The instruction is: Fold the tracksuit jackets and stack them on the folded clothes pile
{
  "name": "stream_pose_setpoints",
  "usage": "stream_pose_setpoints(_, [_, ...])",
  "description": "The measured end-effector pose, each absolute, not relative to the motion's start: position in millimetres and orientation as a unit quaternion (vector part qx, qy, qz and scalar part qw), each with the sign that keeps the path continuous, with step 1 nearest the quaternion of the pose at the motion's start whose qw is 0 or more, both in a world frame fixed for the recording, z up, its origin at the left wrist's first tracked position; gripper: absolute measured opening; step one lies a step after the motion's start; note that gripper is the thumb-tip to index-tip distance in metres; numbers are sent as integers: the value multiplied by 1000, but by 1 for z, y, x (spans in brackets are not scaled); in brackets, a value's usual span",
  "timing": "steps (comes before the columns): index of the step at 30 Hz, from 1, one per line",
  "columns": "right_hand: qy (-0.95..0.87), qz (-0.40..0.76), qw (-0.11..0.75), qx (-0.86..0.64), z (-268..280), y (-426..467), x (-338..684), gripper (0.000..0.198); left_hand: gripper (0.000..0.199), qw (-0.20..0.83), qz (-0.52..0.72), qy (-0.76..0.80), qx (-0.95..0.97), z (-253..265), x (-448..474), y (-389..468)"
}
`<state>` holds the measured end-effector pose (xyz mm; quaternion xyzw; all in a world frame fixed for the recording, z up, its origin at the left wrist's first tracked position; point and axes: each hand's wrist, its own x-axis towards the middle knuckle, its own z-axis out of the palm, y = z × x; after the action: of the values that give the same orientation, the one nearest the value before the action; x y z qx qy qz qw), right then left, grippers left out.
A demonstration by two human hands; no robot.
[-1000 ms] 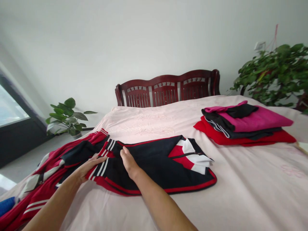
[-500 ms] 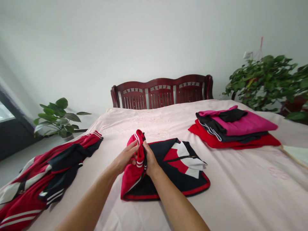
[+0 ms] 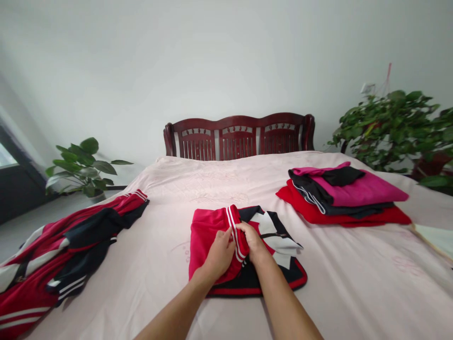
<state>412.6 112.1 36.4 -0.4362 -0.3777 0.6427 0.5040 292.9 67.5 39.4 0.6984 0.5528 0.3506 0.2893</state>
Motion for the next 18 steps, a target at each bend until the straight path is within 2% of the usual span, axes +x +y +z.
stream_pose_setpoints(4, [-460,458,518,-557,43,123,422,47,43,266,324,529,737,40,301,52])
stream_pose_setpoints(6, [-555,347,509,-559,47,123,417,52,45,253,312,499,768,39,303,40])
stream_pose_setpoints(9, [-710,209,411,-533,51,116,405,56,54,230,280,472,804,34,299,16])
stream_pose_setpoints(11, [-772,159,317,-527,48,110,400,56,61,209,247,463,825,31,289,-1])
stream_pose_setpoints(13, [-815,120,233,-517,41,106,404,55,60,167,222,443,852,30,273,-14])
stream_pose_setpoints(15, [-840,82,188,-503,31,104,416,54,53,98,213,439,868,31,253,-21])
stream_pose_setpoints(18, [-864,48,172,-471,22,106,435,53,45,3,196,490,849,31,227,-25])
